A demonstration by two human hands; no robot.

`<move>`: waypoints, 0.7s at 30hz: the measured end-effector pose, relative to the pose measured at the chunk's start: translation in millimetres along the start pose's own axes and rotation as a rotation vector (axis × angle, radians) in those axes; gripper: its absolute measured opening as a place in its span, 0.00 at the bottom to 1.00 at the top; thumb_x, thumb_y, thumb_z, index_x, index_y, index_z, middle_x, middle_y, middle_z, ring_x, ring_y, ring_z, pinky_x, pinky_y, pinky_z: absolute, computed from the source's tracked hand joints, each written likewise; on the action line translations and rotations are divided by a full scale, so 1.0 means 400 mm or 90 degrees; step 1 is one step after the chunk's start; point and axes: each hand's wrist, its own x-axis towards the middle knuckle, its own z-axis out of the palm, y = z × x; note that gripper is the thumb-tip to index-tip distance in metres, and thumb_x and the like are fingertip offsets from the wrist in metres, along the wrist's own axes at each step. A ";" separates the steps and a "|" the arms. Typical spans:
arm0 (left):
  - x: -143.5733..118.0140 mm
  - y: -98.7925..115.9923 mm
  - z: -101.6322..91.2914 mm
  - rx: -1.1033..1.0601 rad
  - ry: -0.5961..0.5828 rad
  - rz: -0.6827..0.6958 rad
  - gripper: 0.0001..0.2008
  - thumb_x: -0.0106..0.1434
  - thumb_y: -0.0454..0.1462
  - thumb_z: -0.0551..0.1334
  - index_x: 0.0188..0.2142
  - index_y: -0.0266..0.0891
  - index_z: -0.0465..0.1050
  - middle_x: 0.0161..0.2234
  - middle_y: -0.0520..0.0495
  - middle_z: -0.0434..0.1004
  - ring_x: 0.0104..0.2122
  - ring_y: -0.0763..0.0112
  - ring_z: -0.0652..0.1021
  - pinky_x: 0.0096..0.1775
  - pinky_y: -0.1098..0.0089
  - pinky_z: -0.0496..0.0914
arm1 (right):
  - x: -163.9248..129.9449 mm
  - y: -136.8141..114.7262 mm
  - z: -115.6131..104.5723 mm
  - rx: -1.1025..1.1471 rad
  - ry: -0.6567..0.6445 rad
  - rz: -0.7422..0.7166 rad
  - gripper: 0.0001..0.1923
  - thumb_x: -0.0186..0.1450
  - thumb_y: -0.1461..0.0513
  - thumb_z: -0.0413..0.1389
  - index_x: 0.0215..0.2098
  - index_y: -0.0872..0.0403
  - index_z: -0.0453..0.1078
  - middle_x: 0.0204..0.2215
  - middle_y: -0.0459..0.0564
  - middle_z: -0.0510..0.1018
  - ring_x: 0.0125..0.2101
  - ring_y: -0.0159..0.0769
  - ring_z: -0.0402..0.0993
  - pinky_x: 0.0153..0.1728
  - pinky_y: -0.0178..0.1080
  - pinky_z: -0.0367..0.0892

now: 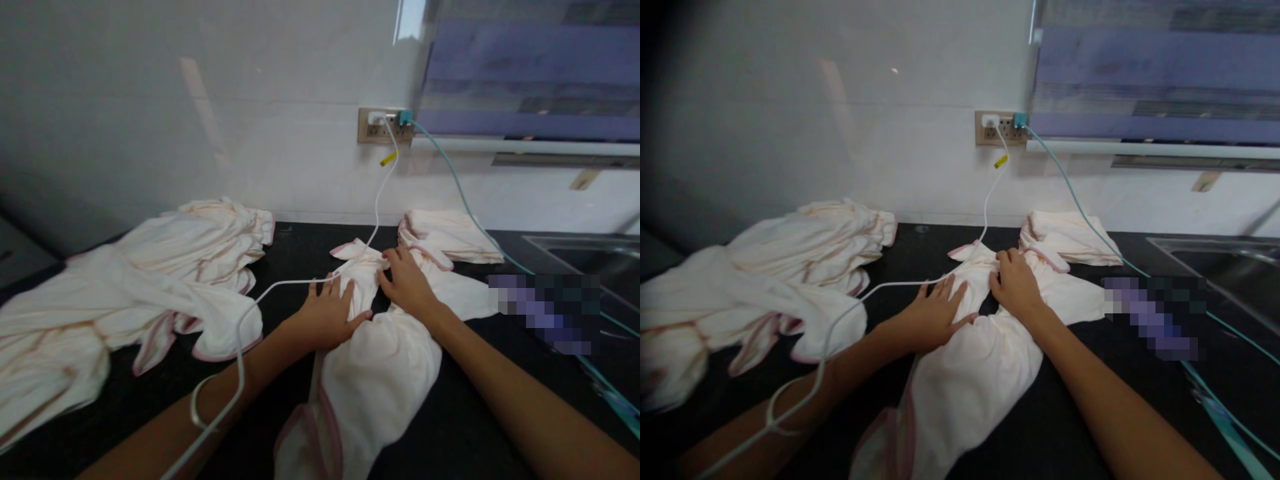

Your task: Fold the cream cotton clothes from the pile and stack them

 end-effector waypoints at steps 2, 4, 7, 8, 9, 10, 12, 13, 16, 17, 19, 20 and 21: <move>0.016 -0.031 -0.001 -0.011 -0.005 -0.035 0.43 0.71 0.60 0.45 0.72 0.31 0.52 0.71 0.22 0.47 0.71 0.36 0.50 0.64 0.31 0.46 | -0.007 -0.018 -0.004 0.023 -0.085 -0.059 0.11 0.71 0.59 0.50 0.45 0.55 0.71 0.44 0.58 0.78 0.44 0.43 0.75 0.43 0.40 0.66; 0.033 -0.067 -0.001 -0.023 -0.016 -0.082 0.42 0.71 0.60 0.44 0.73 0.35 0.49 0.73 0.26 0.43 0.72 0.39 0.48 0.64 0.30 0.45 | -0.018 -0.037 -0.010 0.021 -0.185 -0.105 0.09 0.71 0.60 0.50 0.40 0.53 0.71 0.38 0.55 0.81 0.37 0.41 0.76 0.37 0.39 0.64; 0.053 -0.110 -0.002 -0.045 -0.037 -0.130 0.41 0.72 0.59 0.43 0.75 0.38 0.45 0.74 0.31 0.38 0.73 0.44 0.45 0.65 0.32 0.44 | -0.039 -0.068 -0.027 0.018 -0.254 -0.212 0.08 0.64 0.64 0.56 0.43 0.54 0.73 0.40 0.56 0.82 0.37 0.43 0.78 0.35 0.39 0.64; 0.056 -0.118 -0.003 -0.050 -0.042 -0.135 0.41 0.72 0.59 0.43 0.75 0.38 0.44 0.74 0.32 0.37 0.73 0.45 0.44 0.65 0.32 0.44 | -0.046 -0.079 -0.034 0.028 -0.267 -0.257 0.12 0.61 0.65 0.58 0.44 0.54 0.73 0.41 0.57 0.82 0.38 0.44 0.79 0.36 0.39 0.64; 0.059 -0.122 -0.004 -0.051 -0.043 -0.136 0.41 0.71 0.60 0.43 0.75 0.38 0.43 0.74 0.32 0.37 0.73 0.46 0.44 0.65 0.33 0.45 | -0.052 -0.091 -0.040 0.046 -0.282 -0.301 0.14 0.59 0.66 0.59 0.44 0.55 0.74 0.42 0.57 0.82 0.39 0.45 0.79 0.38 0.40 0.65; 0.061 -0.123 -0.005 -0.048 -0.043 -0.136 0.41 0.71 0.60 0.43 0.75 0.39 0.43 0.74 0.33 0.36 0.73 0.46 0.43 0.65 0.33 0.45 | -0.057 -0.103 -0.047 0.075 -0.297 -0.336 0.15 0.57 0.66 0.59 0.43 0.55 0.74 0.42 0.57 0.83 0.39 0.45 0.79 0.38 0.40 0.65; 0.063 -0.119 -0.005 -0.033 -0.040 -0.138 0.41 0.72 0.59 0.43 0.75 0.39 0.44 0.74 0.33 0.36 0.73 0.46 0.43 0.65 0.33 0.46 | -0.065 -0.126 -0.061 0.160 -0.333 -0.379 0.10 0.56 0.66 0.59 0.38 0.55 0.75 0.37 0.54 0.83 0.35 0.40 0.78 0.37 0.37 0.65; 0.064 -0.116 -0.004 -0.025 -0.038 -0.140 0.41 0.72 0.59 0.42 0.75 0.39 0.45 0.74 0.33 0.36 0.73 0.46 0.43 0.65 0.33 0.46 | -0.069 -0.138 -0.067 0.211 -0.352 -0.389 0.07 0.55 0.66 0.59 0.34 0.56 0.74 0.32 0.51 0.81 0.31 0.36 0.76 0.34 0.36 0.64; 0.067 -0.109 0.002 -0.018 -0.038 -0.151 0.40 0.72 0.59 0.43 0.74 0.39 0.45 0.75 0.33 0.36 0.73 0.45 0.43 0.65 0.32 0.45 | -0.086 -0.173 -0.084 0.378 -0.434 -0.385 0.03 0.55 0.67 0.57 0.24 0.56 0.68 0.20 0.41 0.71 0.21 0.25 0.64 0.25 0.31 0.57; 0.068 -0.108 0.004 -0.021 -0.037 -0.152 0.41 0.71 0.59 0.43 0.74 0.39 0.45 0.75 0.33 0.36 0.73 0.45 0.43 0.65 0.31 0.44 | -0.096 -0.186 -0.089 0.429 -0.475 -0.375 0.05 0.56 0.67 0.57 0.23 0.56 0.67 0.19 0.39 0.68 0.20 0.24 0.61 0.23 0.30 0.55; 0.066 -0.109 0.007 -0.035 -0.036 -0.134 0.41 0.71 0.60 0.43 0.75 0.41 0.45 0.75 0.35 0.36 0.73 0.45 0.42 0.64 0.29 0.43 | -0.119 -0.212 -0.096 0.518 -0.570 -0.360 0.06 0.59 0.64 0.58 0.24 0.56 0.68 0.19 0.38 0.67 0.19 0.22 0.59 0.21 0.28 0.54; 0.064 -0.109 0.007 -0.042 -0.035 -0.116 0.40 0.71 0.60 0.42 0.75 0.41 0.44 0.75 0.36 0.35 0.73 0.46 0.42 0.63 0.27 0.42 | -0.132 -0.226 -0.099 0.557 -0.615 -0.359 0.07 0.60 0.61 0.60 0.26 0.57 0.70 0.19 0.38 0.68 0.19 0.22 0.60 0.21 0.27 0.55; 0.062 -0.110 0.007 -0.048 -0.034 -0.098 0.40 0.71 0.60 0.42 0.75 0.42 0.43 0.75 0.37 0.35 0.73 0.46 0.41 0.62 0.26 0.42 | -0.145 -0.241 -0.099 0.589 -0.653 -0.361 0.09 0.59 0.59 0.63 0.28 0.57 0.71 0.20 0.38 0.68 0.20 0.22 0.61 0.21 0.26 0.56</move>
